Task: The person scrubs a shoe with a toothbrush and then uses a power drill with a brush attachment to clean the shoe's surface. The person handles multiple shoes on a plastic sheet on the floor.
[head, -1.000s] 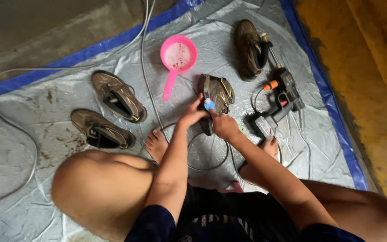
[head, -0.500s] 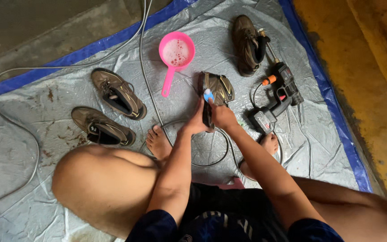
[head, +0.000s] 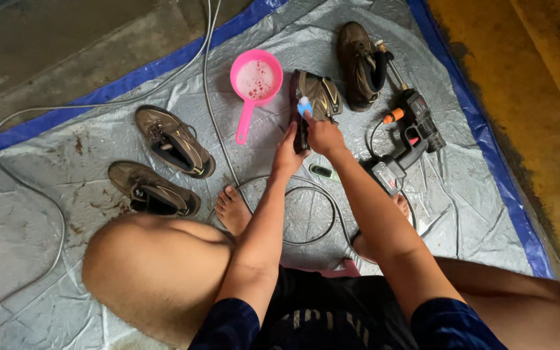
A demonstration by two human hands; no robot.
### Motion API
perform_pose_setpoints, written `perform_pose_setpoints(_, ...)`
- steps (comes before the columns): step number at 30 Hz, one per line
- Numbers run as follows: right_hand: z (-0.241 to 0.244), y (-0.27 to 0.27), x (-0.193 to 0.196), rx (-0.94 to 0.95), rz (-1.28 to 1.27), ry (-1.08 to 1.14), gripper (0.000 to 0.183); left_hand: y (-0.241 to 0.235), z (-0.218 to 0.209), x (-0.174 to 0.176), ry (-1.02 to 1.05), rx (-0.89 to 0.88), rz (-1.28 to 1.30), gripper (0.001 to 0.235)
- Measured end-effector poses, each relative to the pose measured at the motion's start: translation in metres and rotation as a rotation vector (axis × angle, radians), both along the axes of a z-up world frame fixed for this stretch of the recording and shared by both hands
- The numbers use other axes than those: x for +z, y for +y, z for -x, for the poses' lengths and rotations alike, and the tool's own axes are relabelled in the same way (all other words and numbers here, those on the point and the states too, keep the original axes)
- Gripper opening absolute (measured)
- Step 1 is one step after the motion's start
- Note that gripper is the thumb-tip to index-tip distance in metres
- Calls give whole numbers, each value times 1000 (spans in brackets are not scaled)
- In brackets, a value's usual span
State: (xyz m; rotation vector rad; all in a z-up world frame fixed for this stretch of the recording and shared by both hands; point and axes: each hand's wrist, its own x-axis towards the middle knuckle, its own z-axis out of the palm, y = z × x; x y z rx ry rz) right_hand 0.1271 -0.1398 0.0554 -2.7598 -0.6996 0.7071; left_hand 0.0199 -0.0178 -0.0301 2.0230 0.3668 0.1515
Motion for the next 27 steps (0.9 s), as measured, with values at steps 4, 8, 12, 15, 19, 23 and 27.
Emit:
perform_pose_setpoints(4, 53, -14, 8, 14, -112, 84, 65, 5, 6, -18, -26, -23, 27, 109)
perform_pose_setpoints(8, 114, -39, 31, 75, -31, 82, 70, 3, 24, -15, 34, -141, 31, 111)
perform_pose_setpoints(12, 88, -30, 10, 7, -91, 84, 72, -5, 24, 11, 38, -119, 22, 114)
perform_pose_setpoints(15, 67, -5, 12, -62, -152, 73, 68, -1, 21, -2, 41, -108, -33, 113)
perform_pose_setpoints(19, 97, -12, 37, -109, -204, 72, 64, -2, 19, 1, 77, -141, -19, 110)
perform_pose_setpoints(23, 143, -39, 27, -72, -102, 46, 68, -3, 22, -10, 48, -129, -16, 112)
perform_pose_setpoints(27, 113, -38, -4, -43, -148, -19, 68, -4, 21, -9, 58, -107, -18, 112)
